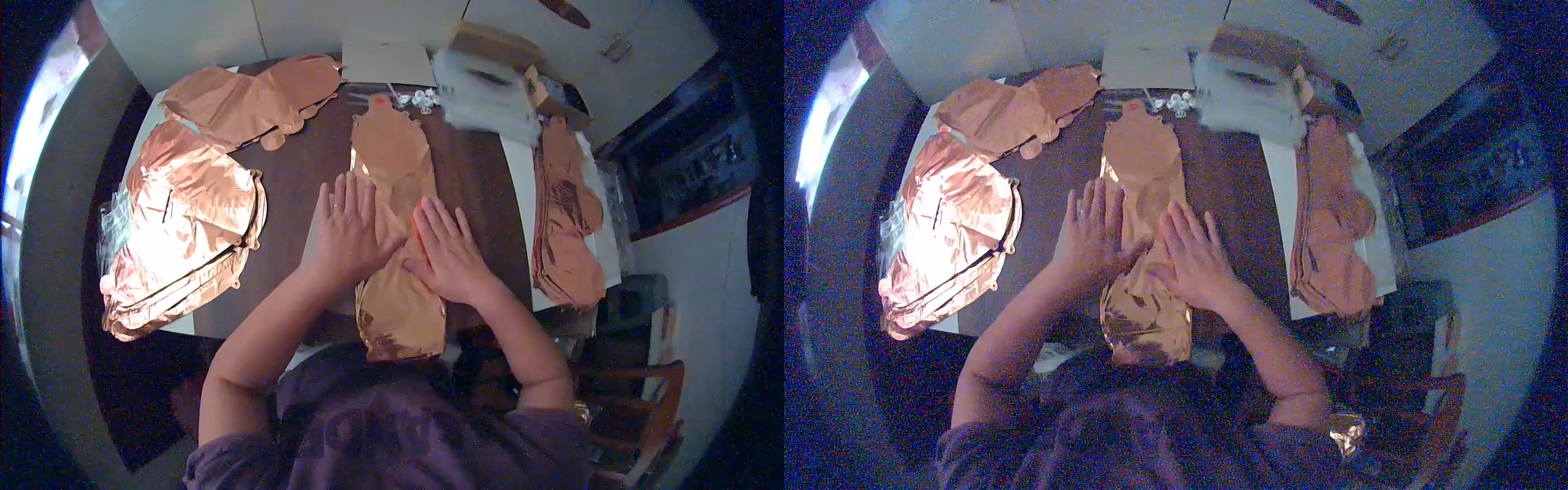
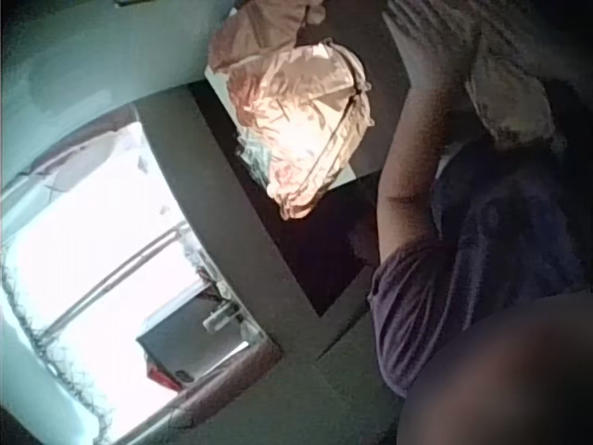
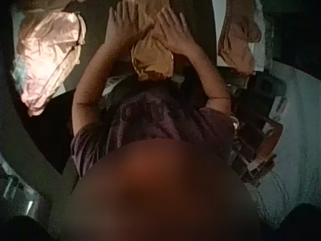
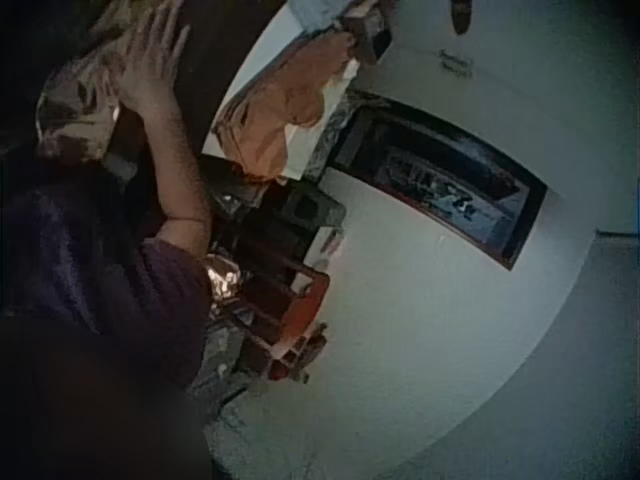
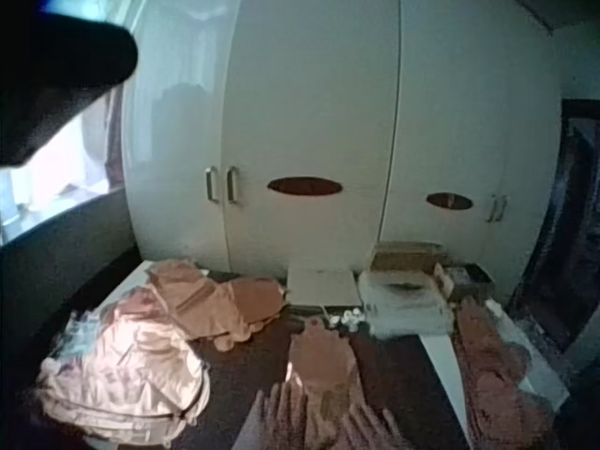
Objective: Folding foil letter balloons and placing them into cardboard packaging sleeves.
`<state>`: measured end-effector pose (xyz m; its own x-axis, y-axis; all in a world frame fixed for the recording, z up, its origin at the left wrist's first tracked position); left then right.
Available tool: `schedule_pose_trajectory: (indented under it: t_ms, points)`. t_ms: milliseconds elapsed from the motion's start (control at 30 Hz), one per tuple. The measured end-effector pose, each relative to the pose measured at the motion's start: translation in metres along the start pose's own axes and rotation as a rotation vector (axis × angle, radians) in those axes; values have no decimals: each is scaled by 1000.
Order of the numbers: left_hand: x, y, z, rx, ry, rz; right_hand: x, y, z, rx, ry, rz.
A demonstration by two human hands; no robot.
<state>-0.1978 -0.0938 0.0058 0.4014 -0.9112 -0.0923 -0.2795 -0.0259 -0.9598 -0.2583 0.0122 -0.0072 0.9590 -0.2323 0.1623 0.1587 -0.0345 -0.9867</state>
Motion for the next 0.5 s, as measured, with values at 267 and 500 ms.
schedule_pose_trajectory:
  t_ms: [267,500]
  points:
    - [1,2,0,65,29,16,-1,-1,-2,-10,-1,-27]
    - [-1,2,3,20,16,13,1,-1,-2,6,5,-39]
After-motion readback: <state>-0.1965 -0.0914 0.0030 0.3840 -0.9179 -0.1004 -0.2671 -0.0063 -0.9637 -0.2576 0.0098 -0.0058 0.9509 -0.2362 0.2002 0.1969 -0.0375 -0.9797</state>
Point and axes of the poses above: each hand's wrist, its own z-axis away from the middle knuckle, its own y-axis out of the palm, x = y × z, the point moved 10 cm from there along -z, towards the middle knuckle, and after that the axes turned 2 degrees about -y, right-handed, at the moved point
